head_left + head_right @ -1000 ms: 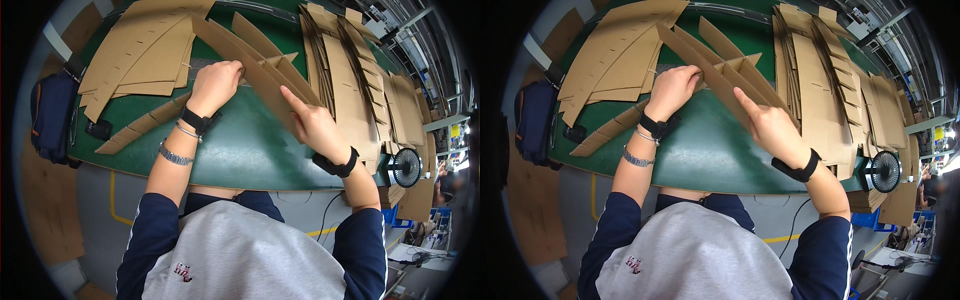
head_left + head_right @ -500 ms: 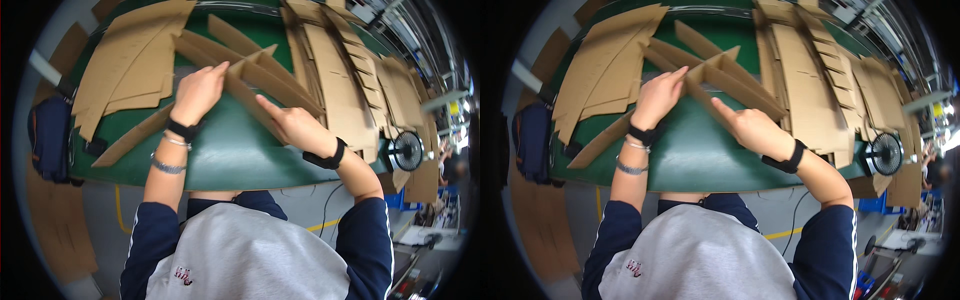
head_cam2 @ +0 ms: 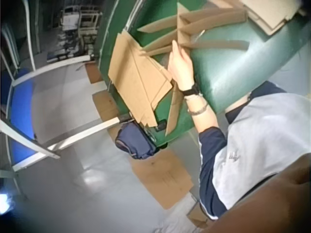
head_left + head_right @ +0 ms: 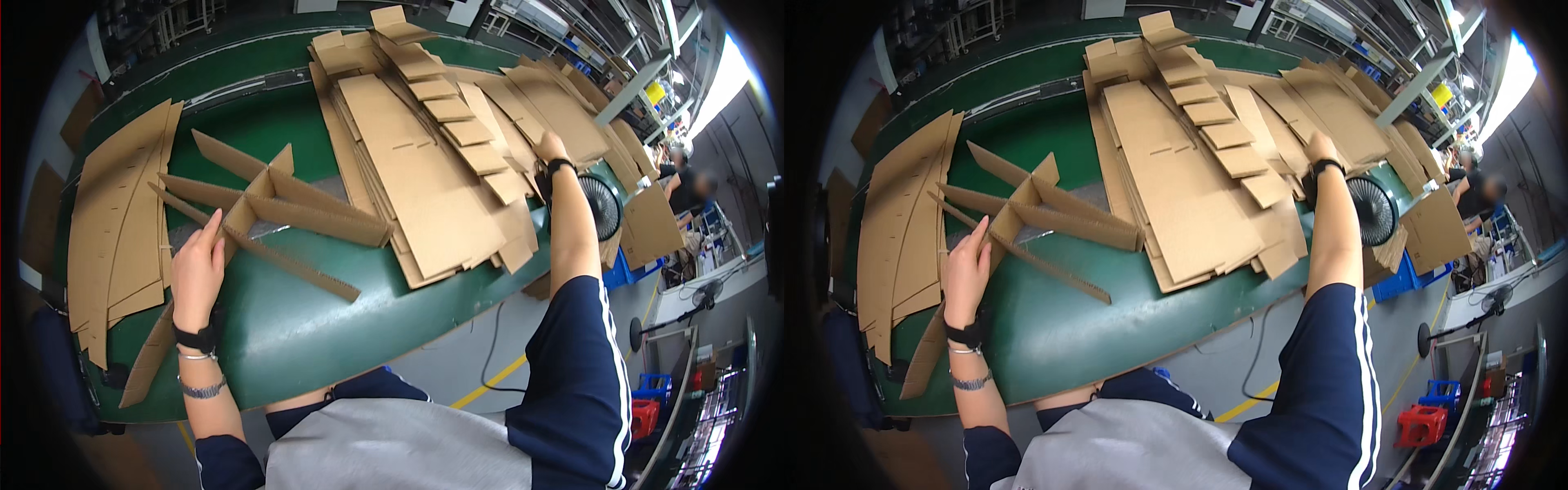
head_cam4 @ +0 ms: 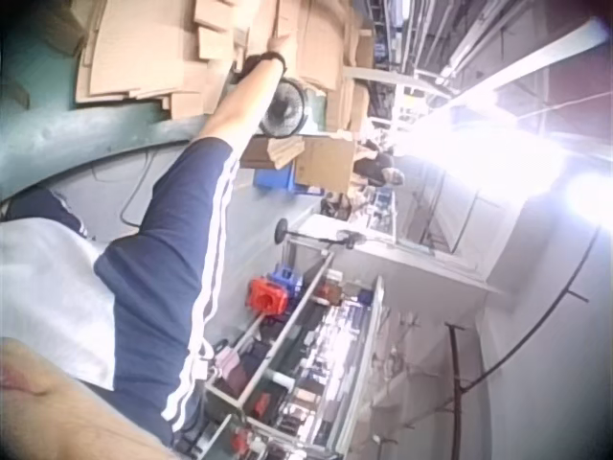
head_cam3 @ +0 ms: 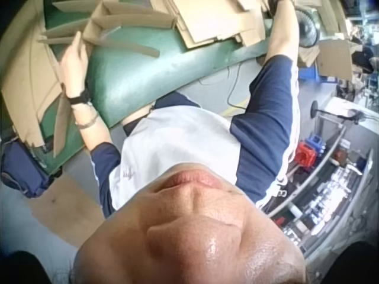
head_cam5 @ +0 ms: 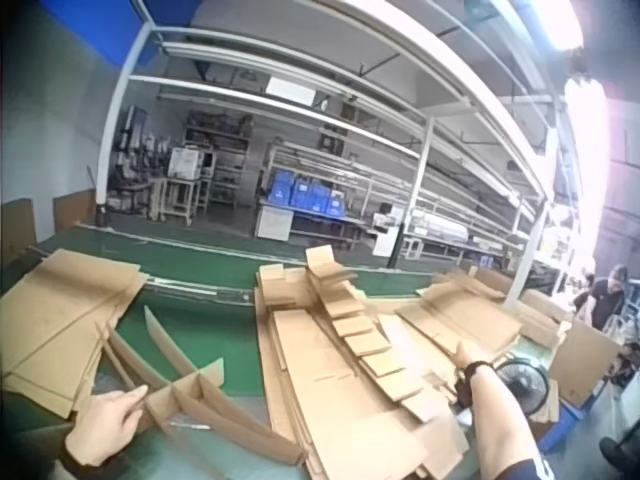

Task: The recorder is assembling cardboard dividers or partitions by interlocking slotted cardboard strips on a factory workbench.

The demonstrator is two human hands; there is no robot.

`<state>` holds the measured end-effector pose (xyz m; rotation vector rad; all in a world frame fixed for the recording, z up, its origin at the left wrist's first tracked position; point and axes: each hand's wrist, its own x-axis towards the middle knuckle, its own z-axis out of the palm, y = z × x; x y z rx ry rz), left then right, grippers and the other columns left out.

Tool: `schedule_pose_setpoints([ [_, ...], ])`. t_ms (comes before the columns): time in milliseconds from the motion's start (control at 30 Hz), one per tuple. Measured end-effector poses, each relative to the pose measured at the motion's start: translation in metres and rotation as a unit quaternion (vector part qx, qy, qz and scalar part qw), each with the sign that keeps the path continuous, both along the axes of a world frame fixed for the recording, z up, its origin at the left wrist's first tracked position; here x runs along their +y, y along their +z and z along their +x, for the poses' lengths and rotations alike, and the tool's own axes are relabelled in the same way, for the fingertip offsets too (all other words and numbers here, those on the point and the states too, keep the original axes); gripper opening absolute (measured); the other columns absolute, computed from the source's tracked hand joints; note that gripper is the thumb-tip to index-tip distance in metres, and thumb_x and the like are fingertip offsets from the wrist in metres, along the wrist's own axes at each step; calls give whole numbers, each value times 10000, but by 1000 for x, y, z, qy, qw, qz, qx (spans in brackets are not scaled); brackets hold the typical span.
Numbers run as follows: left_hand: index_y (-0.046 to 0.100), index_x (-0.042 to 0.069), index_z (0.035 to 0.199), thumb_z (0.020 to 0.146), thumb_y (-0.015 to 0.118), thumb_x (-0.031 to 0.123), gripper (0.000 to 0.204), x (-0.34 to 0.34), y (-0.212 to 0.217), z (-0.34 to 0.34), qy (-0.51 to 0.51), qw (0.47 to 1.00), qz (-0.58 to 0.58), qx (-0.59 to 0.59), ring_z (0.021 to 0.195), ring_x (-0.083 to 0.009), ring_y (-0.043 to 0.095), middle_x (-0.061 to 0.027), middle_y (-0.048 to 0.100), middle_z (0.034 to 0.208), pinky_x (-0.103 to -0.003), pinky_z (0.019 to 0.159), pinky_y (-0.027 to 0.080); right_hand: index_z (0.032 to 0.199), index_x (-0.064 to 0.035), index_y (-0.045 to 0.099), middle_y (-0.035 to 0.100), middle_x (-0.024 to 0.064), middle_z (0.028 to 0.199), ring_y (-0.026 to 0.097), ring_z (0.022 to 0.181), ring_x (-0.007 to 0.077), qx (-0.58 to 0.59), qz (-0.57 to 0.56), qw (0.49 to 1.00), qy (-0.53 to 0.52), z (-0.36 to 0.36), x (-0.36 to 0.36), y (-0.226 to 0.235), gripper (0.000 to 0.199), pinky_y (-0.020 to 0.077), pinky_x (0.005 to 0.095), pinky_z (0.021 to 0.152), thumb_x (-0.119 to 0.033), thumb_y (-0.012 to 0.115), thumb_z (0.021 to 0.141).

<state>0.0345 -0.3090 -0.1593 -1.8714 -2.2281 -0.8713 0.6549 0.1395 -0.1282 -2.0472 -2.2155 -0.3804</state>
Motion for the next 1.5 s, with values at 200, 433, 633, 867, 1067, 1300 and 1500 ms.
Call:
schedule_pose_setpoints([
  [200,592,133,1323,897,601,48,435,-10,9,6,14,1000,8,-15,775,-368,612,-162,618,866,-437,685,491,980,5,736,685,252,1095,655,1087,373,42,-76,983,-164,48,36,-57,366,524,448,926,-251,674,725],
  [433,608,135,1297,884,625,75,418,-4,12,11,40,999,-10,26,761,-343,609,-126,610,823,-415,661,497,1349,-48,574,457,237,1464,420,1367,380,-3,-162,960,-229,59,38,-24,952,340,489,1126,-681,702,649],
  [633,545,108,1344,870,638,92,484,-3,7,8,40,998,22,34,772,-342,654,-146,675,890,-434,641,521,1327,4,580,490,259,1426,414,1373,376,18,-160,955,-250,62,63,-27,1050,318,468,1141,-762,710,620],
  [867,343,136,1485,869,661,105,694,15,1,5,73,997,-15,36,722,-360,661,-162,678,808,-453,625,513,1276,32,600,524,250,1381,511,1288,376,-10,-67,977,-203,-13,11,-1,956,442,516,1028,-675,724,645],
  [1067,375,103,1449,887,636,129,620,43,10,9,53,996,34,60,747,-388,654,-185,682,829,-465,636,516,1354,28,501,497,272,1379,485,1274,435,11,54,954,-295,14,-2,24,1051,422,612,996,-721,709,647],
  [1300,625,59,1183,882,636,116,306,37,7,7,59,991,69,96,804,-345,675,-142,704,931,-426,673,544,1331,-23,477,517,241,1306,527,1210,412,-4,258,920,-296,8,9,54,1093,452,581,934,-830,669,621],
  [1500,624,48,1197,889,617,110,314,77,1,-3,32,985,92,143,765,-334,674,-139,691,853,-422,658,543,1114,80,649,626,336,1159,633,1083,443,53,196,975,-93,-70,-24,92,929,514,479,916,-752,664,701],
])
